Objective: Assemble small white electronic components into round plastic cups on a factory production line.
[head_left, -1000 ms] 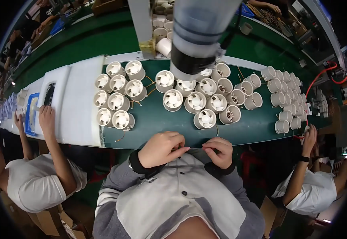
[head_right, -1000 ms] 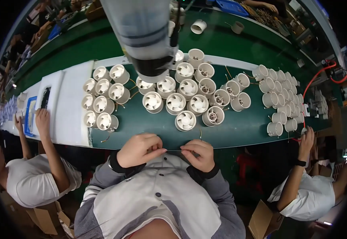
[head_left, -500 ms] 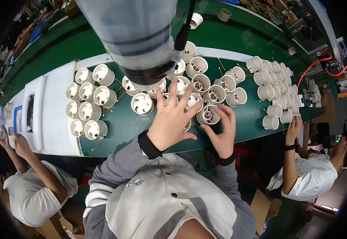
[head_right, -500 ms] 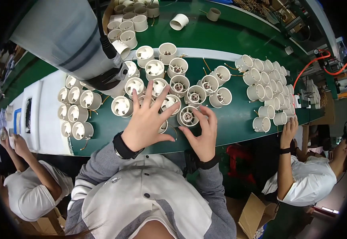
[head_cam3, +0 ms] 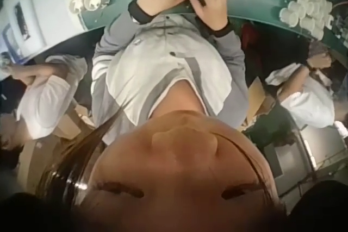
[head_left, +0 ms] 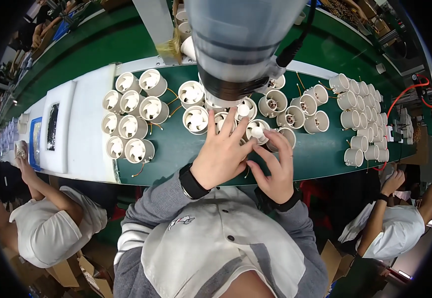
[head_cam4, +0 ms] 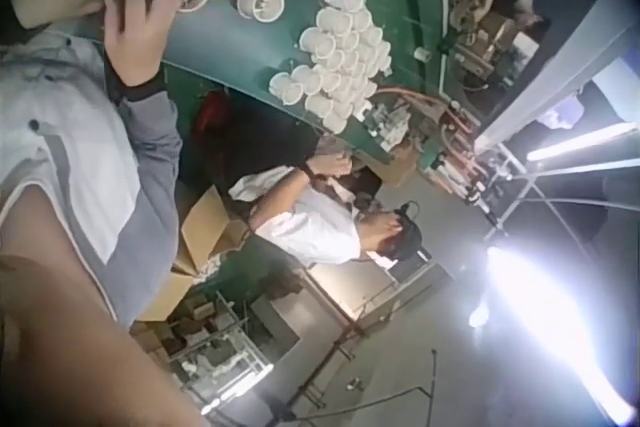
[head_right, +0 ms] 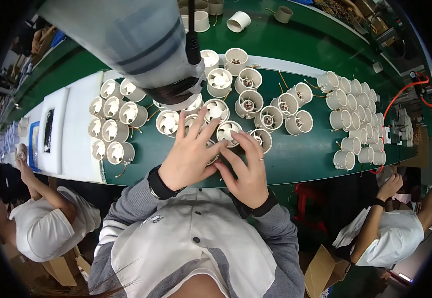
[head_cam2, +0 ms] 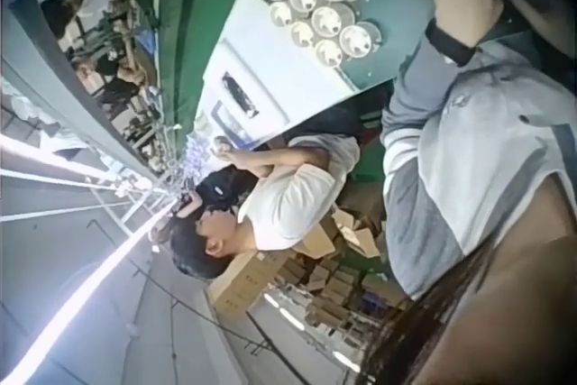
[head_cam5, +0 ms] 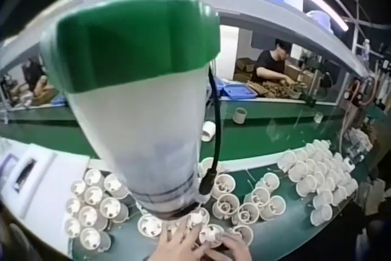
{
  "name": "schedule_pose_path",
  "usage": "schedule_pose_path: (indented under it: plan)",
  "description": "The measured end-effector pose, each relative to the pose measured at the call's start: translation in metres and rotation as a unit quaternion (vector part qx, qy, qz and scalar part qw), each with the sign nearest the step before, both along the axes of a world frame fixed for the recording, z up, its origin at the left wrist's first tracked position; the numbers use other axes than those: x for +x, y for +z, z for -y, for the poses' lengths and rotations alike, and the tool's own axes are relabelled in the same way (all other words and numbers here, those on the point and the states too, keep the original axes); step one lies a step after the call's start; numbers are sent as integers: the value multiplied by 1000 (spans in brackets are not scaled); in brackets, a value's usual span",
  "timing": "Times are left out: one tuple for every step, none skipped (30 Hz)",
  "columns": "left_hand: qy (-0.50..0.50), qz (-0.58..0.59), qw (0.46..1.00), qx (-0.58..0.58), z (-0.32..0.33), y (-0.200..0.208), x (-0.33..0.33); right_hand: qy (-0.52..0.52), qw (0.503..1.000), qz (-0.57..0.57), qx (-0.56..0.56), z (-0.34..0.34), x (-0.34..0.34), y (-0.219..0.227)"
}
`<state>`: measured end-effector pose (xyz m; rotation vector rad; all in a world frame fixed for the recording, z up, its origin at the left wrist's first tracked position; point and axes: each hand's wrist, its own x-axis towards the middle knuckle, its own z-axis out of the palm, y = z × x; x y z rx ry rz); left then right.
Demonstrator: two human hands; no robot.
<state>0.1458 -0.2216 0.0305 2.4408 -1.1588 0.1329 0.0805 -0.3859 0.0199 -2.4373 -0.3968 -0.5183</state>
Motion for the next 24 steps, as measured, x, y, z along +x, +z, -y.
schedule_pose_path:
  plan:
    - [3, 1, 1000, 3, -3, -1, -1, 22, 1000, -14, 12, -6, 4, 0]
    - [8, -1, 1000, 0, -6, -1, -3, 24, 1000, -13, 15, -9, 7, 1]
    - [14, -2, 1000, -3, -8, -2, -4, 2, 1000, -4, 8, -13, 10, 4]
    - [19, -4, 1000, -7, -12, -2, -5, -20, 1000, 4, 1, -16, 12, 7]
    - [21, -4, 1000, -6, -15, -1, -7, -41, 999, 11, -6, -18, 13, 8]
    - [21, 0, 1000, 12, -20, -1, -8, -40, 999, 11, -5, -21, 13, 7]
    - [22, 3, 999, 29, -25, -1, -9, -33, 999, -3, -5, -22, 13, 5]
    - [22, 7, 999, 46, -30, -1, -10, -26, 1000, -17, -4, -24, 13, 3]
    - [22, 7, 999, 46, -34, -1, -11, -20, 999, -30, -4, -24, 14, 2]
    - [22, 12, 999, 48, -37, 0, -11, -20, 999, -31, -5, -24, 14, 3]
    - [23, 17, 998, 49, -40, 0, -11, -23, 999, -35, -32, -24, 15, 5]
    - [23, 22, 998, 51, -43, 0, -12, -27, 997, -40, -59, -23, 16, 6]
    - [22, 21, 998, 50, -45, 1, -12, -30, 995, -45, -85, -21, 17, 7]
    - [22, 22, 999, 45, -47, 1, -12, -32, 995, -46, -87, -19, 17, 6]
    - [22, 24, 999, 40, -49, 1, -13, -19, 994, -45, -100, -15, 17, 4]
    - [22, 25, 999, 35, -50, 1, -14, -7, 993, -45, -113, -11, 17, 1]
    - [20, 23, 999, 35, -49, 1, -14, 6, 991, -45, -126, -9, 17, -1]
    - [23, 20, 999, 37, -48, 1, -13, 4, 991, -47, -127, -8, 17, -2]
    - [26, 17, 999, 39, -47, 1, -12, 10, 991, -42, -130, -7, 18, -3]
    - [30, 15, 999, 41, -45, 1, -12, 16, 990, -37, -133, -5, 18, -3]
    - [28, 14, 999, 40, -44, 0, -11, 22, 990, -32, -137, -4, 18, -3]
    - [30, 20, 999, 33, -44, 0, -10, 20, 990, -33, -138, -1, 17, -3]
    - [33, 25, 999, 25, -44, 0, -10, 16, 992, -30, -123, 2, 15, -2]
    - [36, 31, 999, 17, -44, -1, -10, 12, 994, -27, -109, 5, 13, -1]
